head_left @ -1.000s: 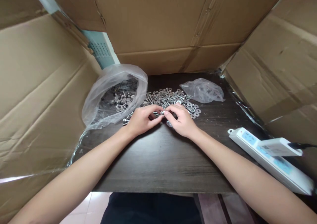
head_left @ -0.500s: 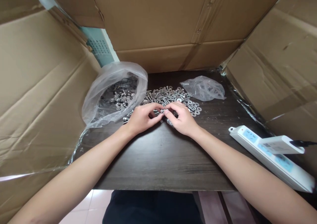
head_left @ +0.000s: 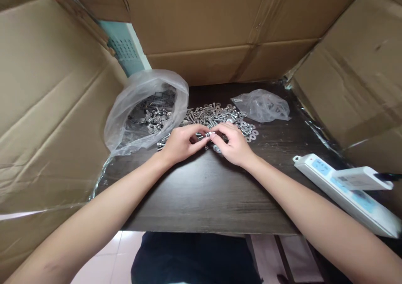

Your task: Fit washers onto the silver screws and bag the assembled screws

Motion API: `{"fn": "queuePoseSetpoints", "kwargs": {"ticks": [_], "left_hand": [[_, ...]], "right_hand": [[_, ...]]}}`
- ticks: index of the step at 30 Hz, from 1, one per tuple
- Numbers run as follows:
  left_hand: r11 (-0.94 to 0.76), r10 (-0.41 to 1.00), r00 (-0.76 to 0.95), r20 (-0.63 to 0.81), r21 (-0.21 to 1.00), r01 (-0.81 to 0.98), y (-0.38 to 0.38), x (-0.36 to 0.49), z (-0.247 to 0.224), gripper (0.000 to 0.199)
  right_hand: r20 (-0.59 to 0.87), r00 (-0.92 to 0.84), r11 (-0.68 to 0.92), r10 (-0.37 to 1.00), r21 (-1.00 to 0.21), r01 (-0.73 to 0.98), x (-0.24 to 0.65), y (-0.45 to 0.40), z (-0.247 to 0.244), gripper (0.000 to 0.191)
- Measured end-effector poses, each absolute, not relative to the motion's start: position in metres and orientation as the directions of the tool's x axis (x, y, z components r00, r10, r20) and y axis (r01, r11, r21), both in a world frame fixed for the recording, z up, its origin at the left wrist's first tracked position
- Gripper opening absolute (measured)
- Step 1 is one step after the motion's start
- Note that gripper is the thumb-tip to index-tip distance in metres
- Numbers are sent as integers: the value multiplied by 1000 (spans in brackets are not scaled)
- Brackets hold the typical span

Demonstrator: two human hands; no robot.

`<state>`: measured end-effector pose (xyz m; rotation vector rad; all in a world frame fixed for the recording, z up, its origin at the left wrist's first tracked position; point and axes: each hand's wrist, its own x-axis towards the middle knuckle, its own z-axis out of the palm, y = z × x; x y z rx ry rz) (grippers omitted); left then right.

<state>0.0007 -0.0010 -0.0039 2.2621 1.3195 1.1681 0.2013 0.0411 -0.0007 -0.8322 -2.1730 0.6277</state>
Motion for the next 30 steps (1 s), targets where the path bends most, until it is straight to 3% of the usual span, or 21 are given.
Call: {"fn": "queuePoseSetpoints", "kwargs": {"ticks": [23, 30], "left_hand": [[-555, 820, 270, 504, 589, 588, -2, 1, -2, 17], [-543, 831, 276, 483, 599, 589, -1, 0, -3, 19]], "right_hand": [[447, -540, 676, 714, -642, 362, 200, 41, -1, 22], [462, -524, 678, 716, -641, 360, 201, 41, -1, 10]]}}
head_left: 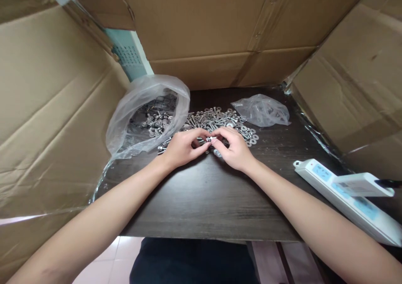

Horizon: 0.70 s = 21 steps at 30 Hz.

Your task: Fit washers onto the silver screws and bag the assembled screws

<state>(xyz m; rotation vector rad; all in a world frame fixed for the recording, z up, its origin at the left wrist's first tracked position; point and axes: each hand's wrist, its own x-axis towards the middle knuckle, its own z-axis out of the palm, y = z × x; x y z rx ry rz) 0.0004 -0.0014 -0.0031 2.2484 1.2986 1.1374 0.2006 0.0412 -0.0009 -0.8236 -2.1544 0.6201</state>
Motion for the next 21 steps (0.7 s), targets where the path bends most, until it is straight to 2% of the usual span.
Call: {"fn": "queuePoseSetpoints", "kwargs": {"ticks": [15, 21], "left_hand": [[-548, 825, 274, 494, 581, 602, -2, 1, -2, 20], [-546, 827, 274, 491, 588, 596, -2, 1, -3, 19]], "right_hand": [[450, -541, 679, 710, -641, 358, 201, 41, -2, 17], [472, -522, 683, 710, -643, 347, 201, 41, -2, 8]]}}
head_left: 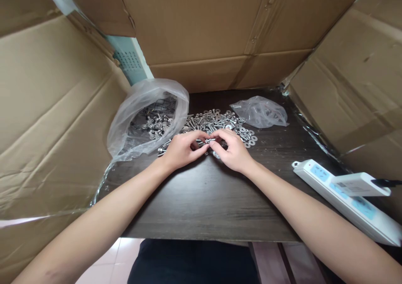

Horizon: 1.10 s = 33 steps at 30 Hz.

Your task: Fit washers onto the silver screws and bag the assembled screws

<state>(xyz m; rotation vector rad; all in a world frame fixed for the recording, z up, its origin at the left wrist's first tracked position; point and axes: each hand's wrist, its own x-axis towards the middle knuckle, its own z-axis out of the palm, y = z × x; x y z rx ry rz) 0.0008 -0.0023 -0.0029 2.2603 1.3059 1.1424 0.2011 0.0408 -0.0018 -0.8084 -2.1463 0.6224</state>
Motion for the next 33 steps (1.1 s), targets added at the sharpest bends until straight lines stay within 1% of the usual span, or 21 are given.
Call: {"fn": "queuePoseSetpoints", "kwargs": {"ticks": [8, 15, 33], "left_hand": [[-548, 826, 274, 493, 583, 600, -2, 1, -3, 20], [-545, 828, 277, 488, 582, 604, -2, 2, 0, 13], [-552, 823, 284, 492, 573, 606, -2, 1, -2, 15]], "right_hand": [[461, -528, 679, 713, -644, 354, 201, 40, 0, 11], [468, -524, 681, 711, -645, 348, 200, 40, -1, 9], [435, -526, 656, 731, -662, 364, 201, 40, 0, 8]]}}
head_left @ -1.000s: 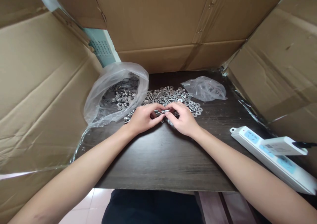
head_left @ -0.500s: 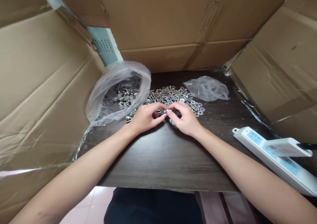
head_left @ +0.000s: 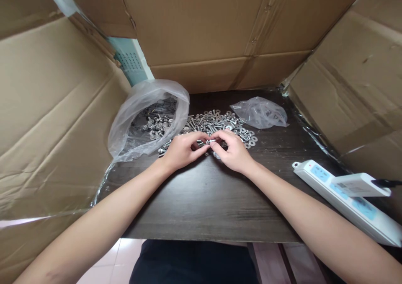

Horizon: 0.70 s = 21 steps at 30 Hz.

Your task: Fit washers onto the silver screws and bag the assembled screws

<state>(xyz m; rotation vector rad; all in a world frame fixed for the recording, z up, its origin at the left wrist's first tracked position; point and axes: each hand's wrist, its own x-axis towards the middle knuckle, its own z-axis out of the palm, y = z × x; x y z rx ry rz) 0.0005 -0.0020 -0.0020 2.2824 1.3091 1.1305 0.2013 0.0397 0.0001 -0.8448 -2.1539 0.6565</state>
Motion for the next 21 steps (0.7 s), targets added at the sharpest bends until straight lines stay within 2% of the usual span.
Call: {"fn": "queuePoseSetpoints", "kwargs": {"ticks": [21], "left_hand": [[-545, 828, 275, 488, 584, 602, -2, 0, -3, 18]], "right_hand": [[440, -530, 663, 724, -657, 360, 201, 40, 1, 11]]}}
